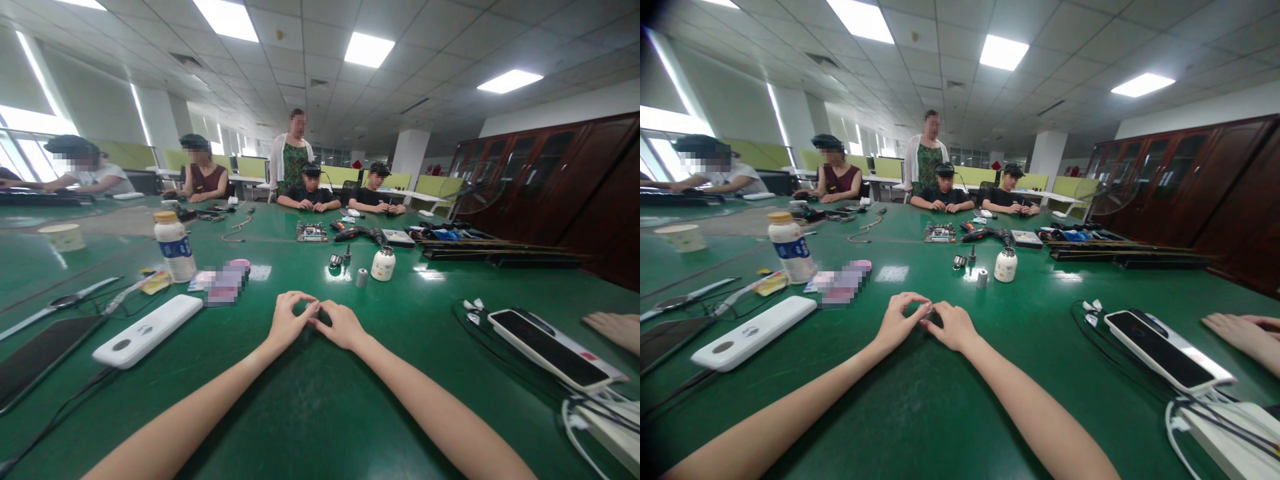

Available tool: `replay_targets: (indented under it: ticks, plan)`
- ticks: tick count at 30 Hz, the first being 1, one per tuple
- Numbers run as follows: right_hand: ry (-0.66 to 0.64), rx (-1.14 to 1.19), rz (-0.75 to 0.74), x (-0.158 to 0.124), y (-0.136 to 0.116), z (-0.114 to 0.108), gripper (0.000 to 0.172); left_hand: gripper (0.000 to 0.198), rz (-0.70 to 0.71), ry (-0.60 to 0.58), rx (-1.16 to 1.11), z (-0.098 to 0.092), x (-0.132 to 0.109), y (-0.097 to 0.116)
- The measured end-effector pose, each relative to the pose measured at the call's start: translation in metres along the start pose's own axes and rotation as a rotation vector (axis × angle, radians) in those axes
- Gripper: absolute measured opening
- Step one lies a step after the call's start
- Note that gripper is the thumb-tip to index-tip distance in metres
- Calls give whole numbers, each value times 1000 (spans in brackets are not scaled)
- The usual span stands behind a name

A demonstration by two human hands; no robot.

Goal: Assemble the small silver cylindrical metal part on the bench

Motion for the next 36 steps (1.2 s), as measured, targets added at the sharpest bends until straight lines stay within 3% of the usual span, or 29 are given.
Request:
replay_targets:
  ticks: [8,11,14,17,22,26,29,32,36]
  plan:
    - [9,11,-4,-1,-2,-2,35,22,16,101,71,-14,0,2]
    - [12,11,4,-1,-1,-3,36,23,-95,123,215,-24,0,-8]
    - [7,-2,18,-1,-1,-4,36,21,-304,42,423,-25,-5,-26]
    - [6,-9,21,-1,-2,-4,36,21,-387,-71,553,-20,-11,-35]
    - [12,-8,10,-1,-2,-4,36,22,-323,-61,489,-19,-8,-34]
    - [16,-2,2,-1,-2,-3,36,24,-102,65,252,-23,-1,-16]
    - [24,2,-8,-1,-1,-2,34,23,27,54,127,-16,-3,0]
    - [29,-5,-9,-1,0,-2,32,22,44,4,67,-7,-7,5]
    - [28,-7,-12,-1,-1,-2,32,23,29,44,43,-10,-7,5]
Point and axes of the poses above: each hand's wrist, its own x-axis towards the middle knuckle, its own z-axis out of the palm, y = z × x, the point moved 9 cm from there along x, towards the middle knuckle, and after that the axes turned 2 degrees about x, right-handed, at the moved point
